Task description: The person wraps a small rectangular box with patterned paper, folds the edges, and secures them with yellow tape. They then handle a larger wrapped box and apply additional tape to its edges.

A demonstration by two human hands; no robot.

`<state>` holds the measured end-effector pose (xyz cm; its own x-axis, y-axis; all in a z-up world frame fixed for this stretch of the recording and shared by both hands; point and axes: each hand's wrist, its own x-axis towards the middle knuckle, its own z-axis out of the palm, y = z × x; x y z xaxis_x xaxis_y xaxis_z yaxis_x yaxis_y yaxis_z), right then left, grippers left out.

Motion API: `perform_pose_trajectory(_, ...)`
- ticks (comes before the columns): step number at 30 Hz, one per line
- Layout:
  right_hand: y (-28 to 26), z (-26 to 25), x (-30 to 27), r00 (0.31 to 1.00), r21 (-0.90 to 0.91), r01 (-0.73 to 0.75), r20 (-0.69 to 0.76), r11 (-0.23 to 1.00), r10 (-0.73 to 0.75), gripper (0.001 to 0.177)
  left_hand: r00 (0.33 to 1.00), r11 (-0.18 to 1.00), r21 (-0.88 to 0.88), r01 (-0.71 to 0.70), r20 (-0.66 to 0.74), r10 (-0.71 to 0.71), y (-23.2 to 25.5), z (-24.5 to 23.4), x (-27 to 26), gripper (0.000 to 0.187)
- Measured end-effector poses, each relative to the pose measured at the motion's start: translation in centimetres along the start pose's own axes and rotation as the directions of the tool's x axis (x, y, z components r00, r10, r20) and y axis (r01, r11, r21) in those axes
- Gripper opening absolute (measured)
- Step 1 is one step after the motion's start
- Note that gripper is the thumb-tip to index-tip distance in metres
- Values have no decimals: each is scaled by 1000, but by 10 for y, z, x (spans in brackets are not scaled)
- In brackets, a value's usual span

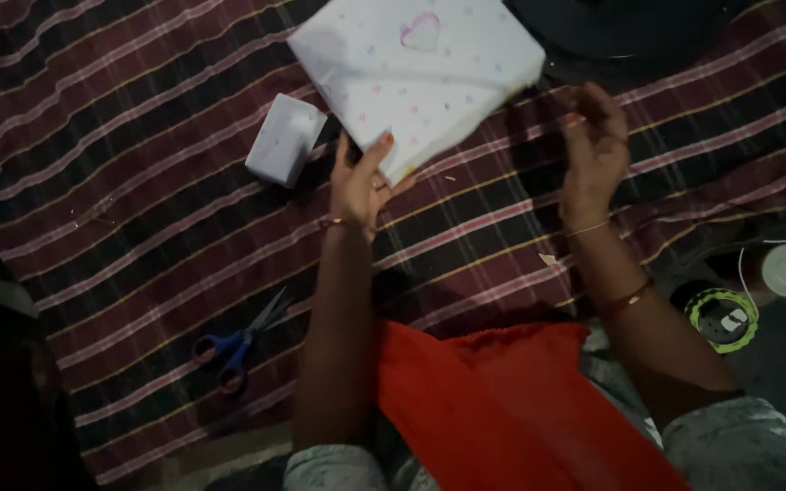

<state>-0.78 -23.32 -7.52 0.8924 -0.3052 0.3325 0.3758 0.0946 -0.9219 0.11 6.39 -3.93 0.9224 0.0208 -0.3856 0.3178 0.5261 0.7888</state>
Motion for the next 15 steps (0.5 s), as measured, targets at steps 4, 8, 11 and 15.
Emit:
perform_pose_trajectory(4, -7, -9, 5, 987, 36, -113, -110, 993, 117, 37, 996, 986, 138, 91, -11, -90, 15, -12, -31, 90)
perform_pose_trajectory(8, -10, -12, 8, 969, 27, -232, -78, 972, 234, 36, 992, 943, 314, 111, 21, -123, 21, -20, -62, 93)
perform_pose_trajectory(11, -9, -8, 7, 974, -22, -226, -2, 974, 226, 32, 984, 973, 212, 85, 136, -116, 21, -23, -76, 93)
perform_pose_trajectory(15, -12, -8, 6, 965, -59, -264, -29, 963, 262, 28, 991, 973, 224, 62, 102, -87, 14, -26, -86, 95)
